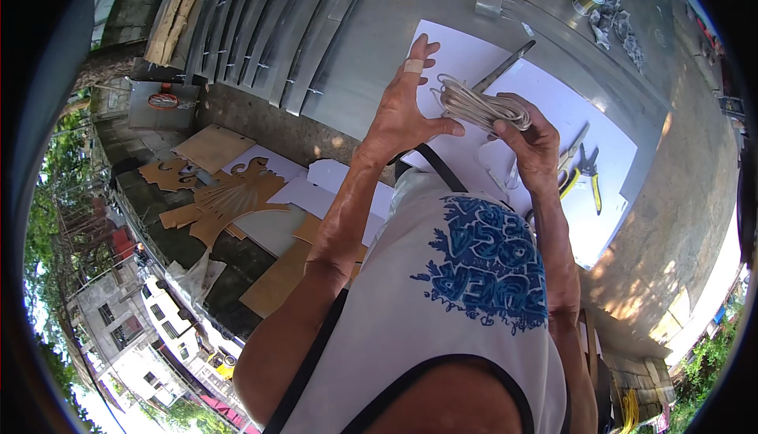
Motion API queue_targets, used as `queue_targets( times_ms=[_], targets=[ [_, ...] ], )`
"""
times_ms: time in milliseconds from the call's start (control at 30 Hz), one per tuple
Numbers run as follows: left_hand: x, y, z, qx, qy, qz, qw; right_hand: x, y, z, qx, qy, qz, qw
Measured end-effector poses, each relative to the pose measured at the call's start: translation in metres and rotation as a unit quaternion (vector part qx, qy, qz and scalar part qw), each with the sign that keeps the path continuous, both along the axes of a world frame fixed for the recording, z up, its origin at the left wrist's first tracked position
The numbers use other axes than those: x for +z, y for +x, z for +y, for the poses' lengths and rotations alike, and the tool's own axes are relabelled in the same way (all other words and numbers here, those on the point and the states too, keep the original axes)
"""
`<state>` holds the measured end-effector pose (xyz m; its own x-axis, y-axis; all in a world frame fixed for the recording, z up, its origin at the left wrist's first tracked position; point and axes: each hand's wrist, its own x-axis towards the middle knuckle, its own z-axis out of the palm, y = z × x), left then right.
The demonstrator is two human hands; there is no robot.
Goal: The recorder is measuring and attaching wire or string to metal segments for a sign assembly.
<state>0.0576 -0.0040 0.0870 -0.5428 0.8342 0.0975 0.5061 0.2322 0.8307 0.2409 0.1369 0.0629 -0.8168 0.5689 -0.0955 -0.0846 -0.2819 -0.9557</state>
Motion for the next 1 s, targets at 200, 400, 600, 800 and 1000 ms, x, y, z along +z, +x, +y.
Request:
queue_targets(
  times_ms=[200,400,600,800,1000],
  targets=[
    [-0.024,0.032,-0.006,0.2,0.105,-0.3,0.927,0.002,-0.003,-0.004,-0.028,0.06,0.002,0.998],
    [-0.014,0.054,0.002,0.192,0.066,-0.477,0.855,0.004,-0.011,-0.012,-0.034,0.189,-0.008,0.981],
    [-0.031,0.041,0.017,0.142,0.222,-0.631,0.729,0.02,-0.017,-0.021,0.038,0.373,-0.069,0.925],
    [-0.028,0.028,0.007,0.094,0.225,-0.678,0.694,0.007,-0.008,-0.009,0.075,0.115,0.014,0.99],
    [-0.033,0.027,0.002,0.029,0.251,-0.721,0.646,0.011,-0.009,-0.01,0.068,0.084,0.033,0.994]
  ],
)
